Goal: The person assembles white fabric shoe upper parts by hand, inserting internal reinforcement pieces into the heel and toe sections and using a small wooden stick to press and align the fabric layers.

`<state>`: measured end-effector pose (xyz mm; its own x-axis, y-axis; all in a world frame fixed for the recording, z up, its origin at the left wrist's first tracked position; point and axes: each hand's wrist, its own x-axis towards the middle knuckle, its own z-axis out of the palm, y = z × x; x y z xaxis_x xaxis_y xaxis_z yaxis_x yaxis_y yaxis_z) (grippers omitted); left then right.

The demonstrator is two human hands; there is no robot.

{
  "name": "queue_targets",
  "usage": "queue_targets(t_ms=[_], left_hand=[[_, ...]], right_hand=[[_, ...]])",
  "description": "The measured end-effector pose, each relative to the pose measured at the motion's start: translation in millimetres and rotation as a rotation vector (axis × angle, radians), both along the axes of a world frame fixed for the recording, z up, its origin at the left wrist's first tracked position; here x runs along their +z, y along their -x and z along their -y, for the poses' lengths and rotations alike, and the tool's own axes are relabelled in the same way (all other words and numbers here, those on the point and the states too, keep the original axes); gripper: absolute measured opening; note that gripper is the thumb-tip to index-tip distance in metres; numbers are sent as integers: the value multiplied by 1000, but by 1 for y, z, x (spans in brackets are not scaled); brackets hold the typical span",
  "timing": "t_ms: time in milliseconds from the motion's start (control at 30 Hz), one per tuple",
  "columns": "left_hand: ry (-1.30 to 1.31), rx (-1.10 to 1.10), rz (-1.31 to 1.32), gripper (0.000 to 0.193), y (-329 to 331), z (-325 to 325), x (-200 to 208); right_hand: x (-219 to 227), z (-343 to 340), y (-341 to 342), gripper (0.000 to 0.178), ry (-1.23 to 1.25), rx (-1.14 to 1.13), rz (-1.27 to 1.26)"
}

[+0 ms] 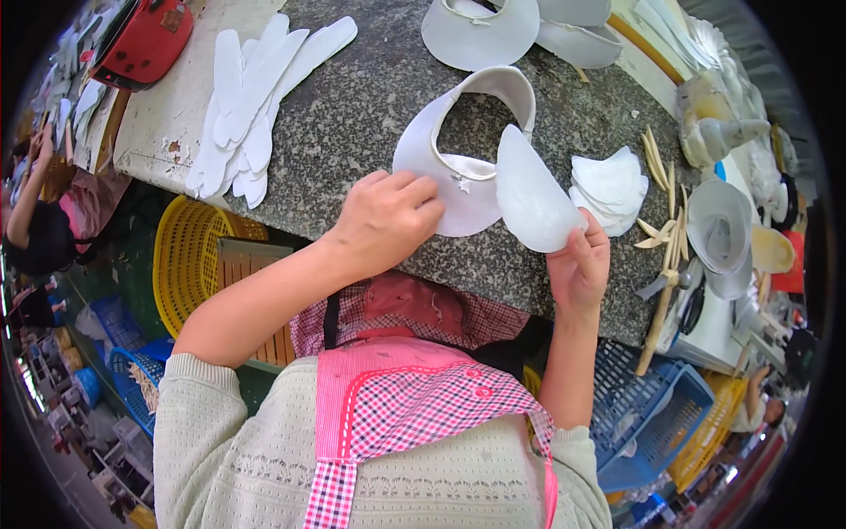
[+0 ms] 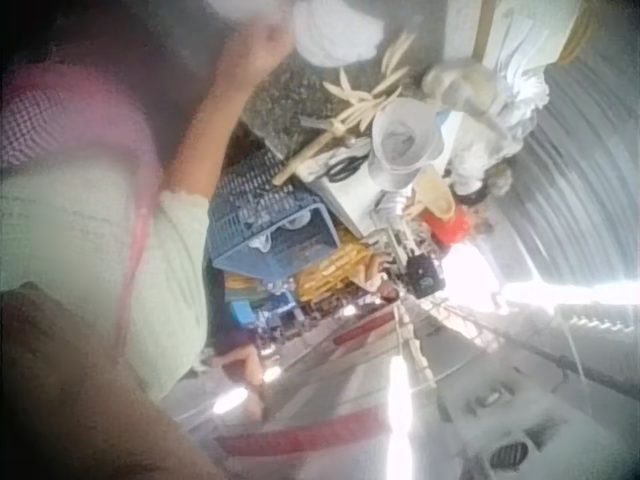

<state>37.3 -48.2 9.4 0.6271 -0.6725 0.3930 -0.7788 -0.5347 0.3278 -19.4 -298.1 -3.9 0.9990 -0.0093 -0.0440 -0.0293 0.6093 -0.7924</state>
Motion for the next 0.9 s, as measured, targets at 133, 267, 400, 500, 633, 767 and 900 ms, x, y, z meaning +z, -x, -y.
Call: queue_targets(t_ms=[133,267,400,500,633,767,900], left_hand=[[-235,38,39,10,-3,20,11],[-394,89,-33,12,-7,34,12],[-227,86,-11,13,-7,25,2],[-51,122,-79,13,-5,13,1],[135,114,-430,5,-6,-6,8],[400,203,-932,13,0,-32,22],[442,-245,-1380,30,6,-65,28]], right_hand=[[1,3,4,13,7,-107,-82],[0,6,10,13,-4,-124,-54],[-3,9,16,11,-11,-98,-6],[0,12,19,11,-35,-108,-7],[1,13,18,11,-28,-106,-36],[0,12,14,13,25,-79,-19],[7,5,9,16,167,109,34]])
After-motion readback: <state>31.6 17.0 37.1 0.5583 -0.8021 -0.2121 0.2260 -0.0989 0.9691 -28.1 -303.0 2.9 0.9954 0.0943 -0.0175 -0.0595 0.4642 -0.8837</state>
